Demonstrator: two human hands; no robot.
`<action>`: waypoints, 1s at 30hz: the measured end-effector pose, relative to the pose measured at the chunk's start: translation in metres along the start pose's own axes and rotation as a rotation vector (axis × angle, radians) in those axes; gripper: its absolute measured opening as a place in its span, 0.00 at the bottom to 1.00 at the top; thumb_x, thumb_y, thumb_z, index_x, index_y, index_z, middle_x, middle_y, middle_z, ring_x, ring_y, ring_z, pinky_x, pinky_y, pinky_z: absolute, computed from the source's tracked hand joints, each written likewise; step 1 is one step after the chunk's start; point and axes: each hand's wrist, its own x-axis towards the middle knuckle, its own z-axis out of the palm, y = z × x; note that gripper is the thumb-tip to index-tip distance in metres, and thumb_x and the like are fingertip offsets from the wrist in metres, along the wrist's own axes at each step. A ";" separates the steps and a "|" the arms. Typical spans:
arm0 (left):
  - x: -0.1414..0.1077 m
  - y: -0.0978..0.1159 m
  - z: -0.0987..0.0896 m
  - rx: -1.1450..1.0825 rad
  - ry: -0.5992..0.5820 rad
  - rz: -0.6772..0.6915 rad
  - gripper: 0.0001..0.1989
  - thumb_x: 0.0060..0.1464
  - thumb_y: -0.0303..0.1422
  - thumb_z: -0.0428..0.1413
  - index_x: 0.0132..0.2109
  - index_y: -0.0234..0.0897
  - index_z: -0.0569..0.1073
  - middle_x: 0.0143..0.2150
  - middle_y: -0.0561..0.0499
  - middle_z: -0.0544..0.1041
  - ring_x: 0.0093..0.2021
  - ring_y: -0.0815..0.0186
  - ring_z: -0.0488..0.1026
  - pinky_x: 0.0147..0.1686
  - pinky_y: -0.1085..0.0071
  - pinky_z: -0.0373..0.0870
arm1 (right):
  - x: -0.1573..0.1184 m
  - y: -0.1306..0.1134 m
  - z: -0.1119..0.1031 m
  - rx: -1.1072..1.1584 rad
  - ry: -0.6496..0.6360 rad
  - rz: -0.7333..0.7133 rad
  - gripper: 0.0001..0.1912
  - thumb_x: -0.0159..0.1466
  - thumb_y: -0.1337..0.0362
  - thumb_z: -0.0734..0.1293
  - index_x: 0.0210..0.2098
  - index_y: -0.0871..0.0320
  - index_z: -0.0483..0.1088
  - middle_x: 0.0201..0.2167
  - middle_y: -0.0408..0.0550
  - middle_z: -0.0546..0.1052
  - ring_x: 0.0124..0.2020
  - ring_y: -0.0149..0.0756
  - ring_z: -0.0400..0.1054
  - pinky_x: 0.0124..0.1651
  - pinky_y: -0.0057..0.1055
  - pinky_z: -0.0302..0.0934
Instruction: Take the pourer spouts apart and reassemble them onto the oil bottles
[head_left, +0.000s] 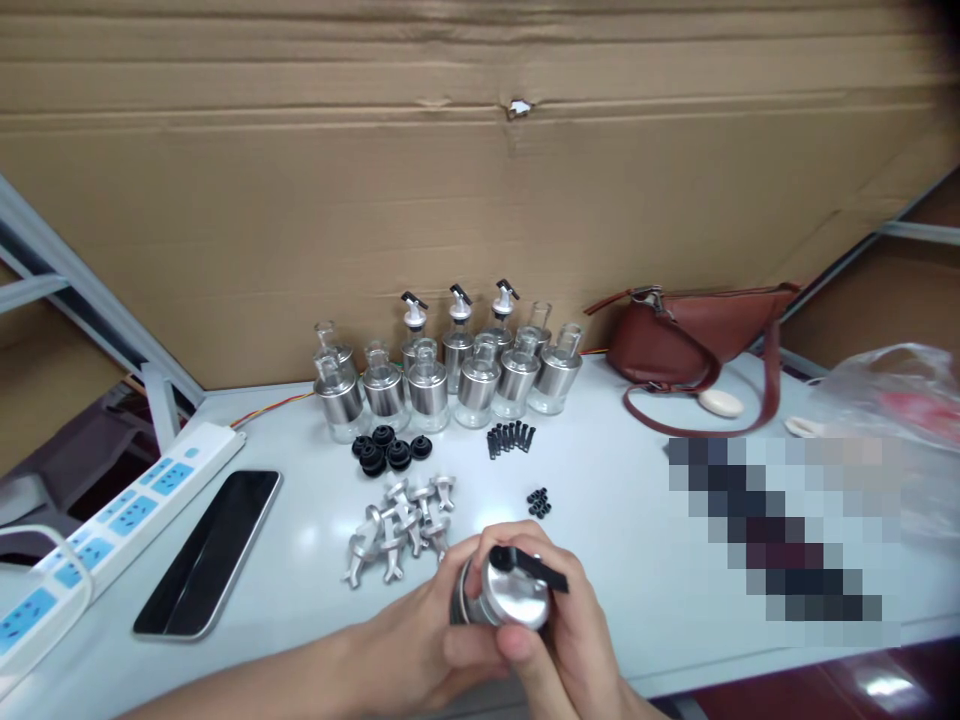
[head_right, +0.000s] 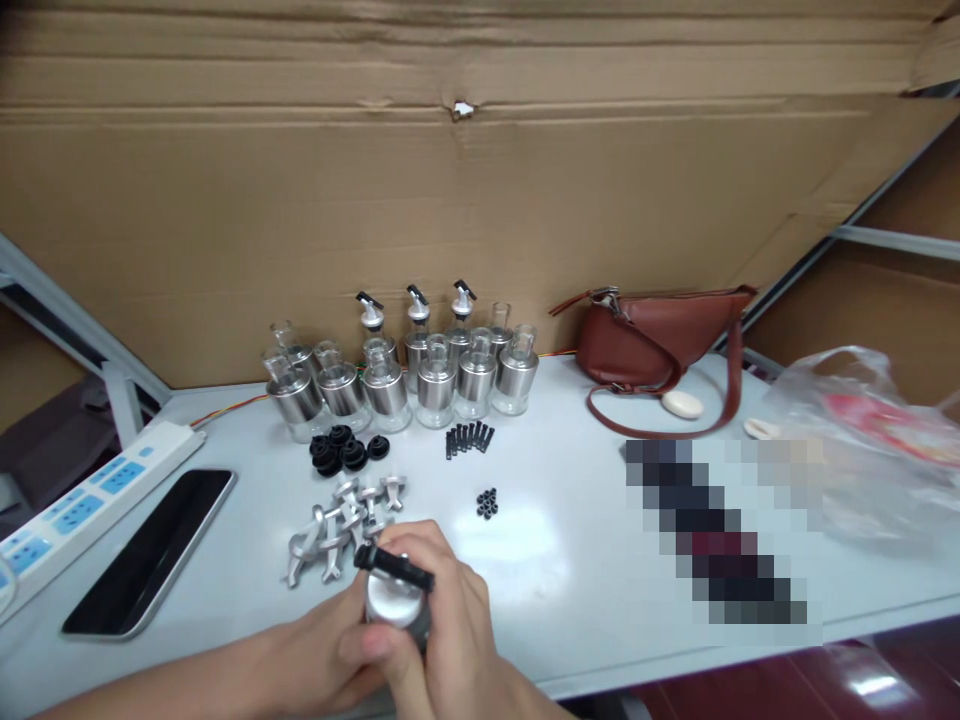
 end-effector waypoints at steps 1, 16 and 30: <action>-0.001 -0.001 0.000 0.005 -0.002 0.006 0.12 0.65 0.39 0.49 0.48 0.35 0.67 0.44 0.44 0.70 0.46 0.60 0.68 0.44 0.65 0.73 | 0.000 0.000 0.002 0.002 0.029 -0.005 0.16 0.70 0.56 0.57 0.56 0.50 0.59 0.40 0.53 0.72 0.39 0.43 0.71 0.37 0.40 0.69; 0.001 0.007 -0.001 -0.296 0.110 -0.126 0.33 0.62 0.37 0.55 0.67 0.40 0.48 0.57 0.40 0.67 0.53 0.56 0.70 0.49 0.60 0.72 | 0.010 -0.017 0.013 0.348 0.248 0.269 0.15 0.69 0.47 0.55 0.46 0.48 0.62 0.32 0.44 0.74 0.26 0.34 0.69 0.29 0.31 0.66; 0.008 0.050 -0.032 0.866 0.419 0.240 0.12 0.68 0.39 0.44 0.48 0.37 0.68 0.52 0.42 0.66 0.50 0.59 0.65 0.45 0.64 0.66 | -0.048 0.022 -0.018 0.047 0.567 0.467 0.15 0.68 0.50 0.60 0.43 0.53 0.68 0.39 0.49 0.73 0.39 0.40 0.70 0.45 0.39 0.65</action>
